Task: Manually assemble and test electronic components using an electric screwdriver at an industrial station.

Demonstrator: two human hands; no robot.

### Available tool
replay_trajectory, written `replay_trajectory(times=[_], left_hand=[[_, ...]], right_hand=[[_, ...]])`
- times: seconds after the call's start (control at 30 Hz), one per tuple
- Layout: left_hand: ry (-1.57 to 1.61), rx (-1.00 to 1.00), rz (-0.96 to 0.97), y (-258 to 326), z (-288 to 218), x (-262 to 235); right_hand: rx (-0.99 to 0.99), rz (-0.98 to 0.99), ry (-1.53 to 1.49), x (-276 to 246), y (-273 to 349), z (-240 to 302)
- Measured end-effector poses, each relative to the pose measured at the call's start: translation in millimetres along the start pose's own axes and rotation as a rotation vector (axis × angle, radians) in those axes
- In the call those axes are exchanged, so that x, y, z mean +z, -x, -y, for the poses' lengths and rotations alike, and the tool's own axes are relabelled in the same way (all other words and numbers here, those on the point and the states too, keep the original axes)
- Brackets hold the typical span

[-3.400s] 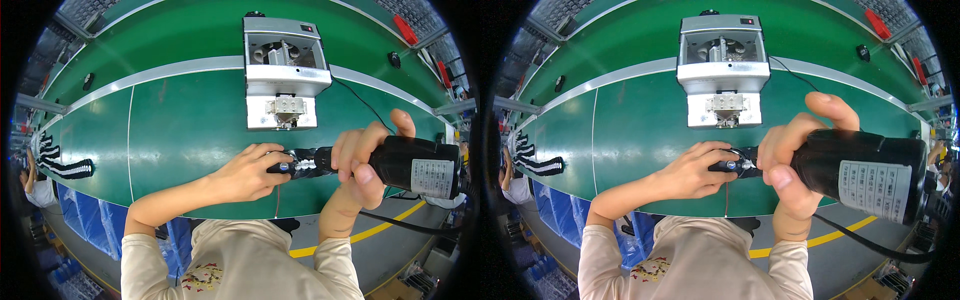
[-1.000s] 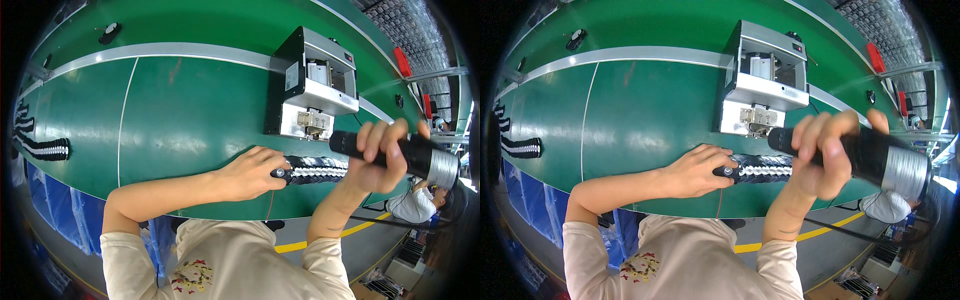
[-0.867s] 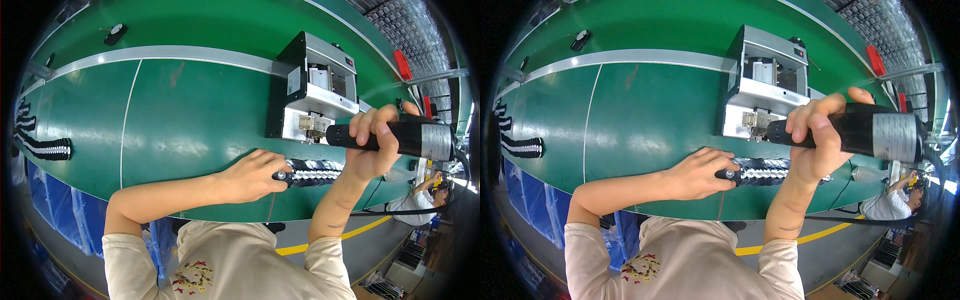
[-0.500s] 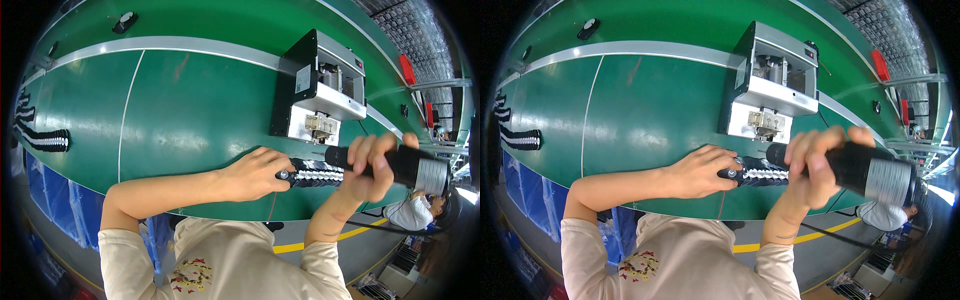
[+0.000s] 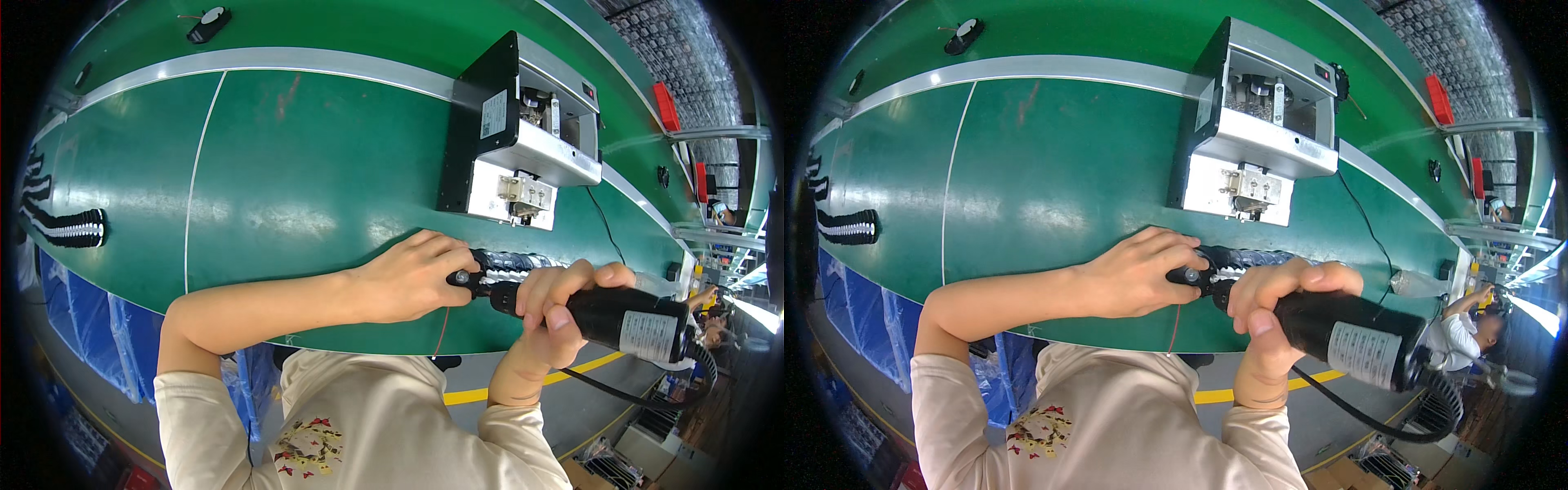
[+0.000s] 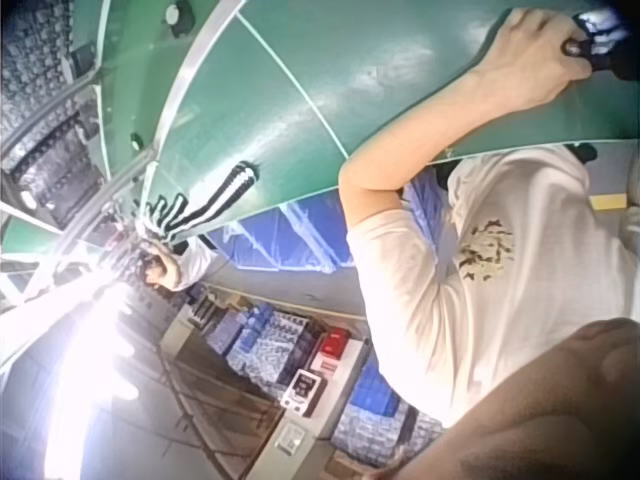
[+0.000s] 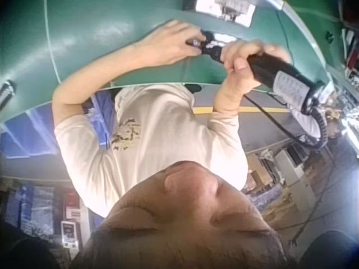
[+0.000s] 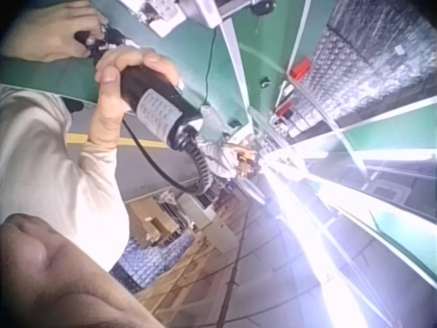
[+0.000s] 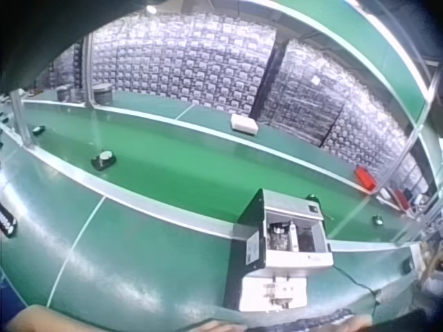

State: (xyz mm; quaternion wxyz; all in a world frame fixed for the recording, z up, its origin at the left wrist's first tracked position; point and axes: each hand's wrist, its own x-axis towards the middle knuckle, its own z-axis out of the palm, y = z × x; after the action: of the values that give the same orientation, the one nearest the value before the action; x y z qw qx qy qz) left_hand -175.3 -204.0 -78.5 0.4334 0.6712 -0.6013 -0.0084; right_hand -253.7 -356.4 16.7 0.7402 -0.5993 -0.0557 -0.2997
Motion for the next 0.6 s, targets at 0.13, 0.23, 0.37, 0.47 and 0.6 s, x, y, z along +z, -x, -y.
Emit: replay_trajectory(times=[0.13, 0.23, 0.37, 0.47, 0.6], left_hand=[[-0.002, 0.003, 0.002, 0.1, 0.5, 0.6], [0.023, -0.011, 0.004, 0.0, -1.3, -0.9], [0.036, -0.022, 0.000, 0.4, -2.8, -1.2], [0.039, -0.038, 0.059, -1.4, -5.7, -7.7], [0.102, -0.092, 0.058, -3.4, -8.0, -9.7]], right_hand=[[-0.079, 0.107, 0.090, -0.6, 5.9, -1.8], [-0.095, 0.197, 0.125, -2.7, 9.4, -0.6], [-0.026, 0.256, 0.115, -5.9, 11.0, 4.4], [-0.009, 0.254, 0.103, -6.8, 12.3, 3.9], [0.034, 0.219, 0.084, -3.7, 14.0, 6.2]])
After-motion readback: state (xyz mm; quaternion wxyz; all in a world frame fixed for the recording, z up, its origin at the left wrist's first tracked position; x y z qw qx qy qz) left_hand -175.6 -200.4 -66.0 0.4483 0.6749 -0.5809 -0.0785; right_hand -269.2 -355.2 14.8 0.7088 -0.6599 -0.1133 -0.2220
